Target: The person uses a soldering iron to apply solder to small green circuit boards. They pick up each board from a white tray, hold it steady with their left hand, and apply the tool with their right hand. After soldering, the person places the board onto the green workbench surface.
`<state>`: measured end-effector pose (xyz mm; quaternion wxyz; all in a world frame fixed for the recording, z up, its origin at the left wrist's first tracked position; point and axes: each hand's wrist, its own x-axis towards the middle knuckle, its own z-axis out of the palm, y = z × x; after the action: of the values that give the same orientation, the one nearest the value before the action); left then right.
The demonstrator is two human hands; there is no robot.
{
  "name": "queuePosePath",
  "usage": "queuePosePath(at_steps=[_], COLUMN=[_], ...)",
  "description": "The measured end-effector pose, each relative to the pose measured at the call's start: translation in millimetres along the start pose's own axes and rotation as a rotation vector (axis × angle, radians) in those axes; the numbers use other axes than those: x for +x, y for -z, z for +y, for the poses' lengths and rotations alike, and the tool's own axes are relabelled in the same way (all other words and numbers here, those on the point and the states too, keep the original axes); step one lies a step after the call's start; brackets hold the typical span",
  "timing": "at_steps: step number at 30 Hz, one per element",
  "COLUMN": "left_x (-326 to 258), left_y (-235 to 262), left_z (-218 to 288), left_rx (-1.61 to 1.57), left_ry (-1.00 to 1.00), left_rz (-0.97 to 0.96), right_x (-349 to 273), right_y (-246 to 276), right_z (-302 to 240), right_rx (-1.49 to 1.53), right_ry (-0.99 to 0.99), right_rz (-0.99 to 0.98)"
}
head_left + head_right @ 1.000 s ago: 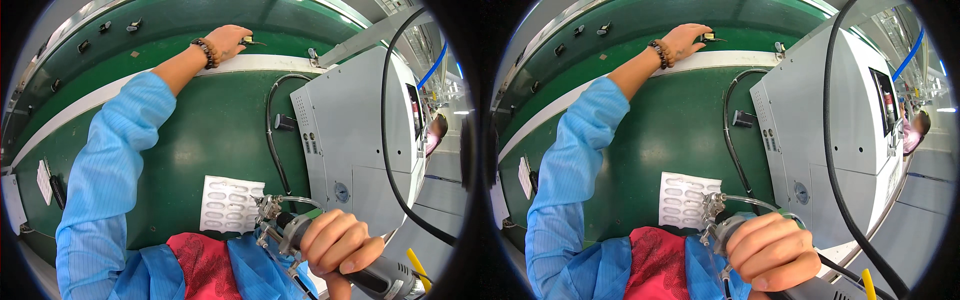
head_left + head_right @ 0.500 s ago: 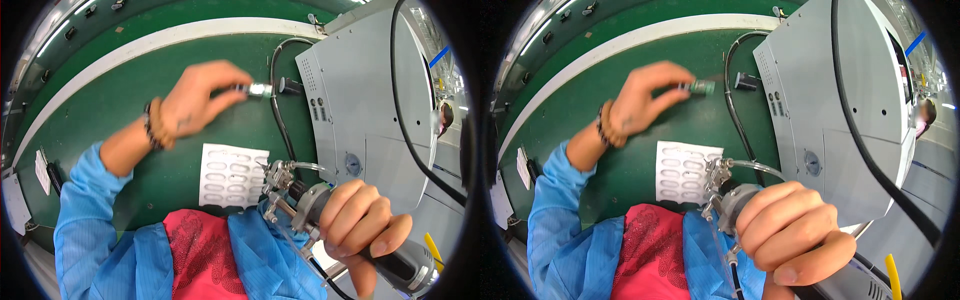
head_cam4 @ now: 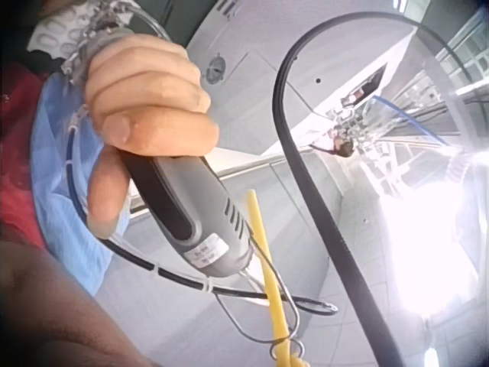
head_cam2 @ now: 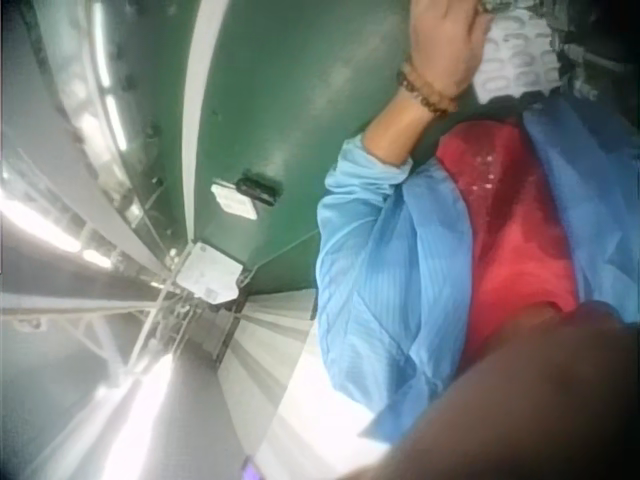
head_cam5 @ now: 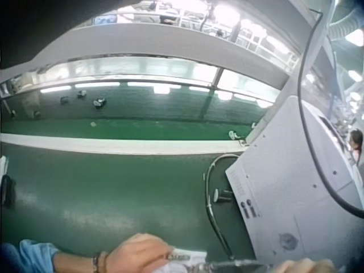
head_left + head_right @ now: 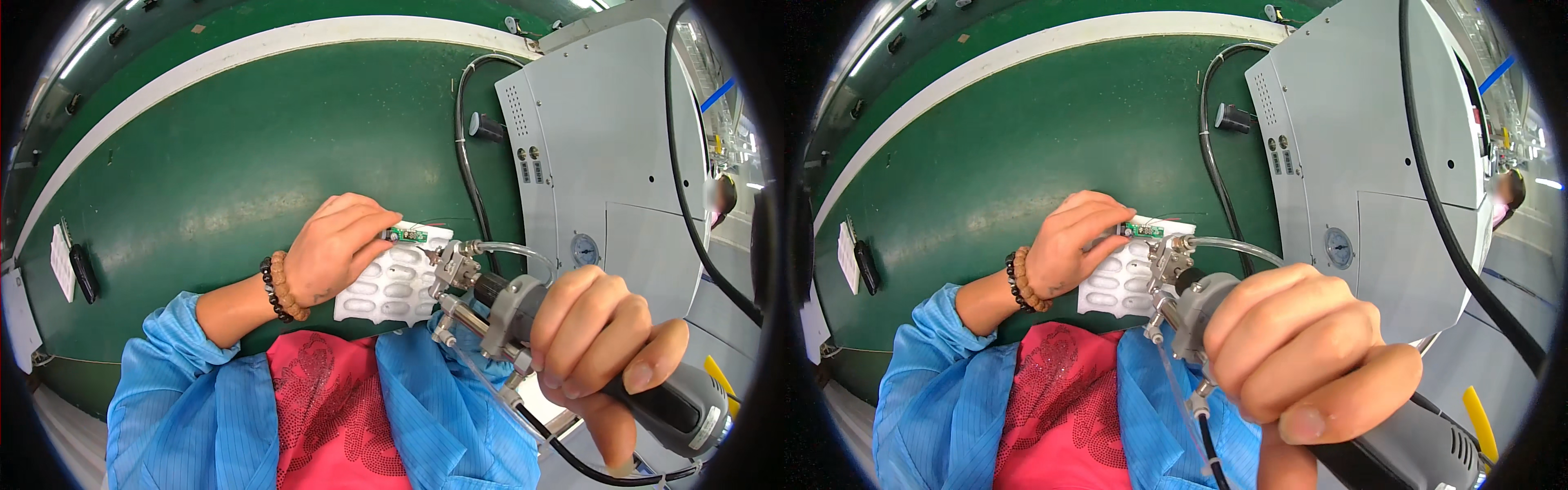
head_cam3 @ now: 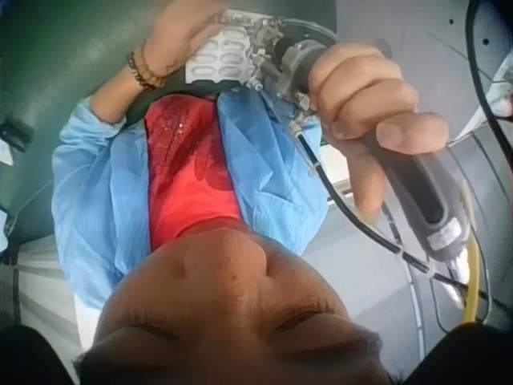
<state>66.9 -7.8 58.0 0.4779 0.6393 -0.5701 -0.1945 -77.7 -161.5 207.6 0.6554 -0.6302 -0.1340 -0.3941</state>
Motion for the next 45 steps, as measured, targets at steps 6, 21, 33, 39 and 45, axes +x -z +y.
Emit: queuePosePath(at_steps=[6, 21, 33, 39, 45], left_x=[-3.4, 6.2, 6.0, 7.4, 4.8], left_y=[-4.2, 9.9, 7.7, 7.4, 6.5], left_z=[-9.4, -11.7, -15.3, -14.7, -15.2], left_rx=[-0.006, -0.027, -0.071, -0.091, -0.048], left_ry=[-0.03, -0.025, -0.019, -0.017, -0.019], left_rz=[0.052, 0.008, 0.021, 0.007, 0.015], right_x=[5.2, 20.6, 30.0, 18.2, 23.1], right_y=[-4.5, -8.8, -13.7, -15.1, -6.7], right_z=[19.3, 42.0, 48.8, 50.1, 12.4], right_rx=[-0.021, -0.048, -0.072, -0.058, -0.022], right_ry=[-0.043, -0.139, -0.252, -0.218, -0.091], right_rz=[-0.054, -0.017, -0.1, 0.013, 0.008])
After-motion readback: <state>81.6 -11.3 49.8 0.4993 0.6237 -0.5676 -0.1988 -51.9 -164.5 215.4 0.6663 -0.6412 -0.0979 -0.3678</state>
